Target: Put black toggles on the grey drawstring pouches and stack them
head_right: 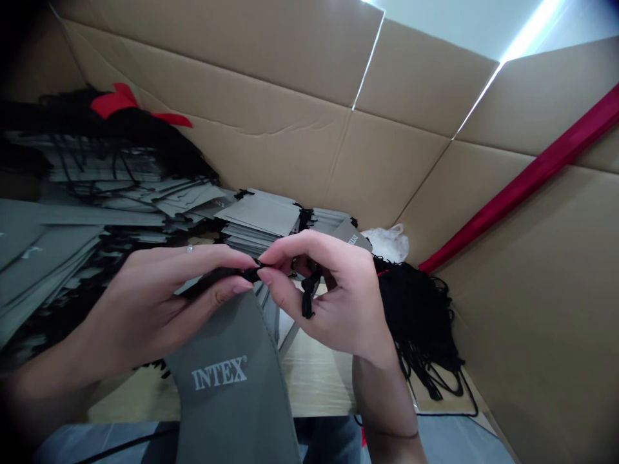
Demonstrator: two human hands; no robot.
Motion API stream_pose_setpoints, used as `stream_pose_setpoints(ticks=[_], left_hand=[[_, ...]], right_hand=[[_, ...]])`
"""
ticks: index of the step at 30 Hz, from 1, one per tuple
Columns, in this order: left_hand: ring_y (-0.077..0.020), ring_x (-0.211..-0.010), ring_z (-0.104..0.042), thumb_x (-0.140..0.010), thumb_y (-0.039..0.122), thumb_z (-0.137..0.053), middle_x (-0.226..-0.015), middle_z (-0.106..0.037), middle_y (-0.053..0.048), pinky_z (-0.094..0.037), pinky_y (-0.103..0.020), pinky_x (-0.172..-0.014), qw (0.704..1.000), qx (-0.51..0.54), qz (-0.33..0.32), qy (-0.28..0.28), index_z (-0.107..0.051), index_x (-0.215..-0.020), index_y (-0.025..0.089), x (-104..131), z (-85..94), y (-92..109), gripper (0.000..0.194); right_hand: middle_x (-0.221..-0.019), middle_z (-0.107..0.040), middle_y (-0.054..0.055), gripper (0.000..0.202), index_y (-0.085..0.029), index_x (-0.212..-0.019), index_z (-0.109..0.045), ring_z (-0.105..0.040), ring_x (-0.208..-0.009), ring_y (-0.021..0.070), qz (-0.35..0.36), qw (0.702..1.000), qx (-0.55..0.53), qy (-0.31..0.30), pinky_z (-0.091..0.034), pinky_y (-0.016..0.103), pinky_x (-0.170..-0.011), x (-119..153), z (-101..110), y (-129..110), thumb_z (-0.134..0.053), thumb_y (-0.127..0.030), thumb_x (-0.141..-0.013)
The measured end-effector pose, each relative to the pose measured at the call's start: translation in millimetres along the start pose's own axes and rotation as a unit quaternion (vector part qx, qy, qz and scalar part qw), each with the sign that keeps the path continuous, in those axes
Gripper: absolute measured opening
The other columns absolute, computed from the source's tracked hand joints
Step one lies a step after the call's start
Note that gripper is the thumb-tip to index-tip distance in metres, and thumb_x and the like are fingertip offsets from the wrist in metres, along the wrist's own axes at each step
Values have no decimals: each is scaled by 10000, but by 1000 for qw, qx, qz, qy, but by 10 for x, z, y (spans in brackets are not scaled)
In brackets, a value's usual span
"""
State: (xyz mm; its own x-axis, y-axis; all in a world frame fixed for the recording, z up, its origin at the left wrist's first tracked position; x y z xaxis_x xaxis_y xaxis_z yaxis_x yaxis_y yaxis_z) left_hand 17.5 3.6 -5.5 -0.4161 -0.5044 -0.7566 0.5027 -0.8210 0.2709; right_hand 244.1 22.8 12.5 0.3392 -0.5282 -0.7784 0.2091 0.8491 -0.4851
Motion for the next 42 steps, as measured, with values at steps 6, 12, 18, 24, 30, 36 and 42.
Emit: stream_pose_setpoints(ticks=[6,12,18,24,30,36,42], left_hand=[[-68,-845,-740,-1115,245,-705,-999,-813,39,-533,-149,-804,999,41,22,-17,-746,-1192,195,-17,15,-14,100],[-64,-727,-704,-1069,209,-740,-885,-812,56,-499,-164,-665,993,99,49,-37,-792,-1093,186,-86,55,-30,61],[-84,-753,-706,-1095,232,-703,-919,-818,21,-510,-191,-690,993,102,44,-34,-798,-1069,172,-90,65,-36,115],[-85,-738,-671,-1091,180,-678,-865,-783,34,-489,-194,-686,991,110,42,-62,-781,-995,182,-107,80,-33,140],[-93,-739,-666,-1087,163,-646,-867,-780,32,-496,-198,-695,986,128,56,-93,-790,-1008,192,-125,87,-46,166],[-86,-696,-632,-1057,109,-615,-813,-751,42,-465,-207,-642,989,110,57,-82,-725,-880,192,-85,56,-42,224],[-113,-669,-603,-1043,80,-567,-763,-708,31,-453,-242,-624,987,118,29,-104,-725,-915,209,-106,122,-51,242]], right_hand=[[-843,-769,-15,105,-238,-1006,-782,-678,-722,130,-19,1000,-15,-11,-503,295,-592,1,21,13,-826,-149,-973],[-849,-785,-8,94,-233,-1004,-789,-693,-738,134,-13,1000,1,-10,-495,296,-597,-5,36,5,-821,-147,-986],[-899,-786,-5,130,-234,-1091,-803,-680,-767,124,9,1000,-12,-22,-507,282,-626,-9,50,34,-821,-142,-1001],[-1042,-784,45,318,-166,-1152,-817,-708,-845,132,55,991,-37,-120,-579,258,-689,-33,61,84,-977,-161,-878],[-993,-774,29,253,-170,-1075,-797,-694,-844,132,61,992,-15,-113,-588,251,-714,-42,41,100,-966,-156,-887],[-990,-794,18,204,-166,-1072,-789,-707,-833,111,74,983,-49,-158,-608,210,-779,-52,0,125,-932,-161,-927],[-899,-761,-4,207,-190,-1020,-771,-674,-734,111,67,982,-59,-164,-591,229,-692,-53,27,168,-939,-164,-902]])
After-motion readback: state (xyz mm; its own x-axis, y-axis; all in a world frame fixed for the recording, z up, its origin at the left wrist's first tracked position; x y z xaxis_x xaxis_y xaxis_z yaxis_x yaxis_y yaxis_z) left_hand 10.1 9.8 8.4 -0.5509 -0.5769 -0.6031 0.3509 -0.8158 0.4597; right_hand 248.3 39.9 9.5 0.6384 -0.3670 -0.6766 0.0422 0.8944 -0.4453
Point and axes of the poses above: each hand's wrist, its own x-axis away from the middle knuckle, its own z-axis out of the back of the hand, y = z × x, the point moved 1 cm from there along -x, towards the middle knuckle
